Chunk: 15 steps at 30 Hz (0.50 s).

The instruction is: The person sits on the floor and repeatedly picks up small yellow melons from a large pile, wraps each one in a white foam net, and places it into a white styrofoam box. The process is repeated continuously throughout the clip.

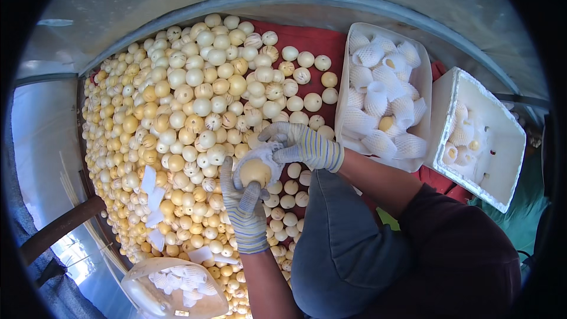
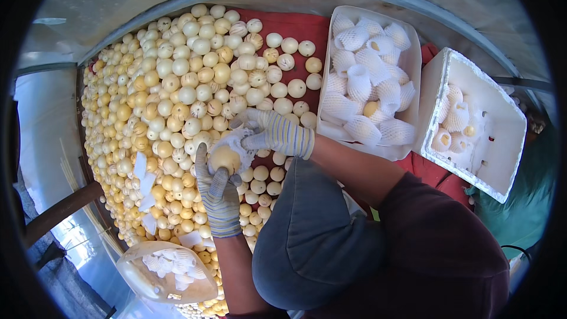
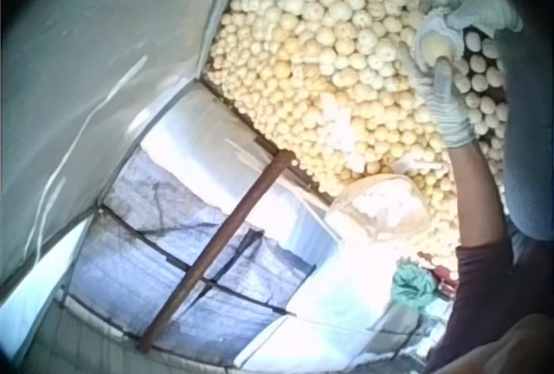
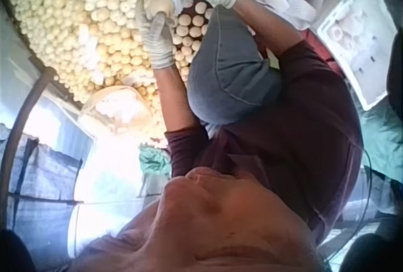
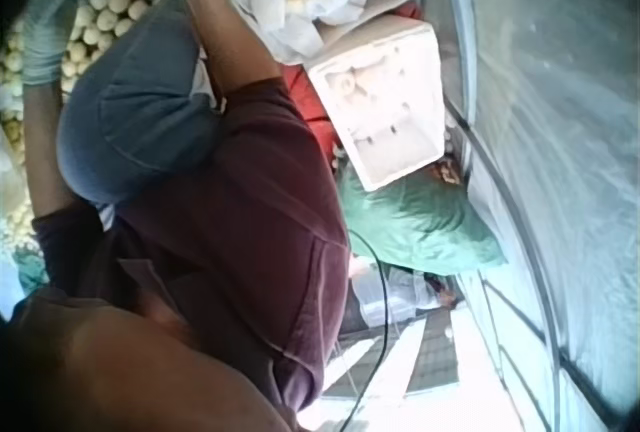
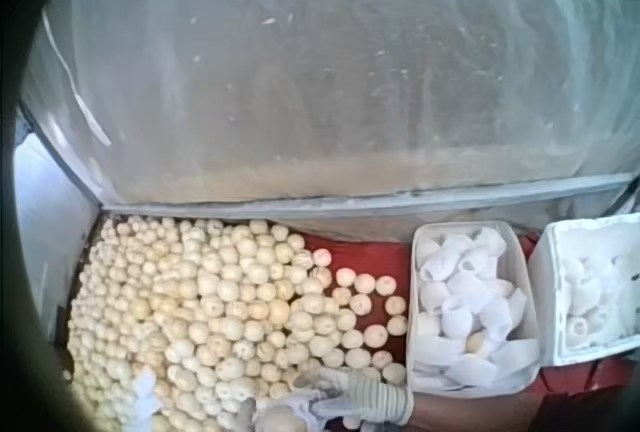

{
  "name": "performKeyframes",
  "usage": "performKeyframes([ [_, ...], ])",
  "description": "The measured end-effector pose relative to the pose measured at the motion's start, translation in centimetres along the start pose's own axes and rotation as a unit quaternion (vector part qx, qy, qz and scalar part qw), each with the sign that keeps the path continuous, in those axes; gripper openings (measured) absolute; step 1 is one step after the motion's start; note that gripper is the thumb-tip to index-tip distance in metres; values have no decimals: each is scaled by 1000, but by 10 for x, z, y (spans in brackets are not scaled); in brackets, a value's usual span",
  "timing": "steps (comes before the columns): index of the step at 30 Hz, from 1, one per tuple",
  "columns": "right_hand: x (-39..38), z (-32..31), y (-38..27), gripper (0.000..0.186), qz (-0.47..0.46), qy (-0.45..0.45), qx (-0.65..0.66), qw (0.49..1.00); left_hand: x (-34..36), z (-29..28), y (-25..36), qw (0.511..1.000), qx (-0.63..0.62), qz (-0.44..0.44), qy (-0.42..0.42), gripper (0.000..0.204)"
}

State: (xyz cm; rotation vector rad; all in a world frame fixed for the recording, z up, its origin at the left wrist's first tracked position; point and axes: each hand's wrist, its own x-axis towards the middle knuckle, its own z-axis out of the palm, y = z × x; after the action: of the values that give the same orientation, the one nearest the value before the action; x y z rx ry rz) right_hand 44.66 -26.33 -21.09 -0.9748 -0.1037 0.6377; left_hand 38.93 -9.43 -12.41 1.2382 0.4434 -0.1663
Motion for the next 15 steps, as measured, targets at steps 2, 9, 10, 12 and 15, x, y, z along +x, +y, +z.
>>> performKeyframes([
  [2, -3, 12, -16, 44, -77, 75, -290, 951, 1, -8, -10, 996, 68, -13, 58, 81],
  [9, -5, 35, -30, 69, -280, -34, -439, 853, 4, -6, -25, 972, 97, -78, 201, 53],
  [10, -7, 33, -29, 70, -239, -58, -454, 856, 0, -7, -20, 979, 67, -70, 178, 47],
  [12, -14, 25, -25, 71, -156, -107, -480, 857, -5, -8, -25, 990, 100, -65, 82, 57],
  [15, -25, 12, -55, 71, -81, -23, -473, 877, -18, 14, -2, 993, 91, -67, 18, 64],
])
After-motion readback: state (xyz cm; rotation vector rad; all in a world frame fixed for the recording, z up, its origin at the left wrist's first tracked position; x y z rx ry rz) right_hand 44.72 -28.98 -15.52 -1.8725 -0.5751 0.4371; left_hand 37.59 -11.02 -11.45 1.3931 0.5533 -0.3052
